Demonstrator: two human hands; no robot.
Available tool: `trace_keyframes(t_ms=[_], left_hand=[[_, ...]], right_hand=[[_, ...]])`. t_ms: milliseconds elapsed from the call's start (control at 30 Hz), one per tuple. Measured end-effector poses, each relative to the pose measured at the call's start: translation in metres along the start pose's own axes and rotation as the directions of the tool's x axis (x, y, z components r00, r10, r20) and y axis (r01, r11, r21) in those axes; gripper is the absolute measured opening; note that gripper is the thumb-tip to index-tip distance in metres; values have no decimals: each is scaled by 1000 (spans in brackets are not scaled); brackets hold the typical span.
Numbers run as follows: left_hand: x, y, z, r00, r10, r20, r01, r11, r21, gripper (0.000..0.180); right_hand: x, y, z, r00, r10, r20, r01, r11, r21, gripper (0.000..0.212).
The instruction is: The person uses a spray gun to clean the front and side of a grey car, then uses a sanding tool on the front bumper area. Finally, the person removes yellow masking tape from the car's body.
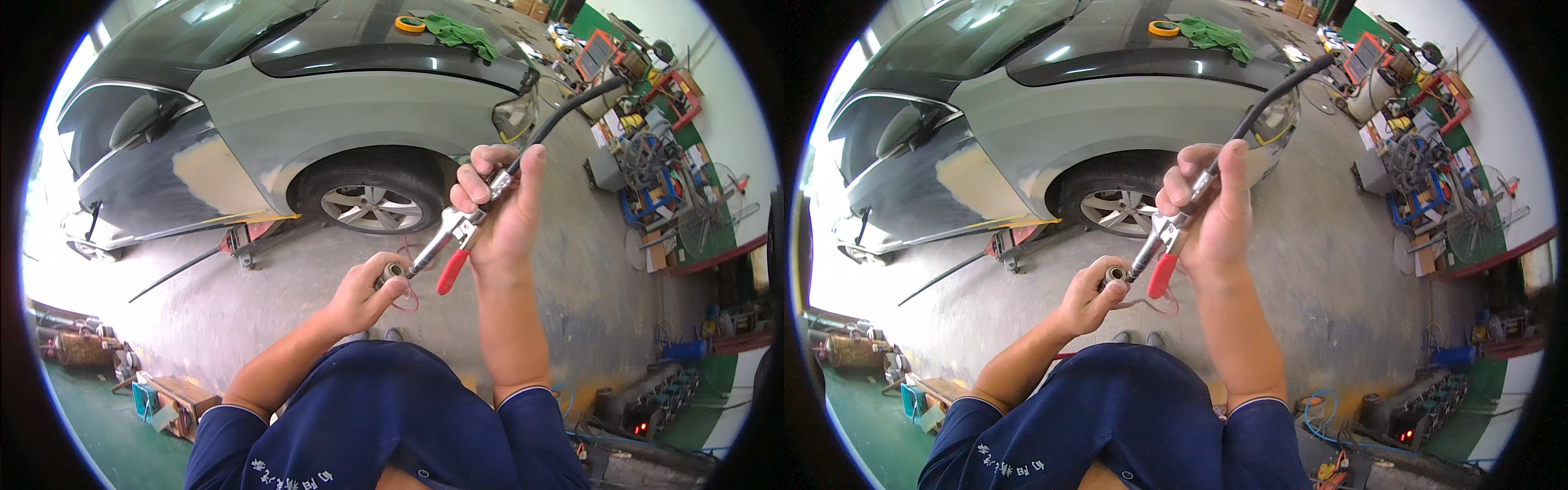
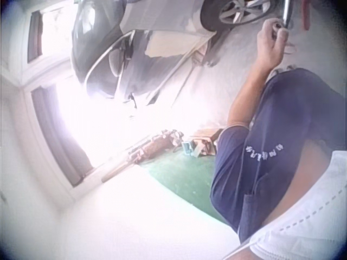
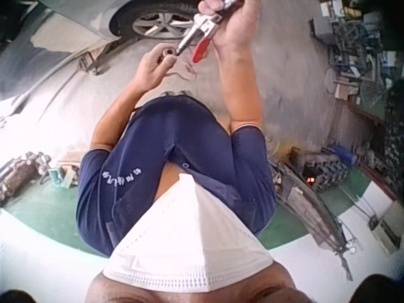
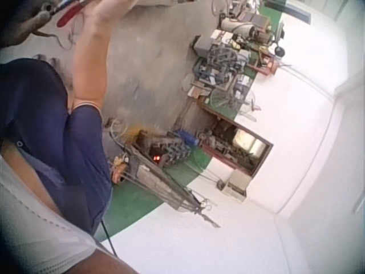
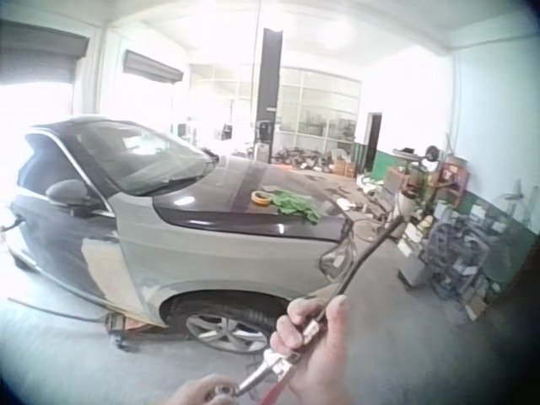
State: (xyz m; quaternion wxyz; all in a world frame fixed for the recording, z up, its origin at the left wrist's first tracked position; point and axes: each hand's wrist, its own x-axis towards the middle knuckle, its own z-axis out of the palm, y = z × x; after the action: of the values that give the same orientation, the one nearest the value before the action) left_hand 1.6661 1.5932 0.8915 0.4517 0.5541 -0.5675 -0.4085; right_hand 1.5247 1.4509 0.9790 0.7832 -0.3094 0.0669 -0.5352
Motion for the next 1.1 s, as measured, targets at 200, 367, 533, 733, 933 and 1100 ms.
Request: trace_keyframes(t_ms=[200,367,533,733,933,1100], left_hand=[[-3,2,18,997,18,-74,-10,995,95,33],[1,21,25,997,-27,-70,33,995,94,31],[0,37,30,987,-137,-79,136,991,-20,27],[1,28,35,981,-124,-152,138,987,81,27],[11,-10,36,954,-292,-68,234,865,-443,25],[23,-54,48,917,-312,-250,237,927,-291,30]], right_hand=[[4,-7,2,988,42,146,-51,997,63,50],[11,-3,1,966,110,235,-111,994,-7,50],[22,-3,-9,898,165,408,-261,946,191,55],[5,17,-30,940,149,306,-209,962,174,53],[17,29,-62,972,116,203,-101,991,-84,65],[-41,87,-155,999,26,-22,-32,500,-866,57]])
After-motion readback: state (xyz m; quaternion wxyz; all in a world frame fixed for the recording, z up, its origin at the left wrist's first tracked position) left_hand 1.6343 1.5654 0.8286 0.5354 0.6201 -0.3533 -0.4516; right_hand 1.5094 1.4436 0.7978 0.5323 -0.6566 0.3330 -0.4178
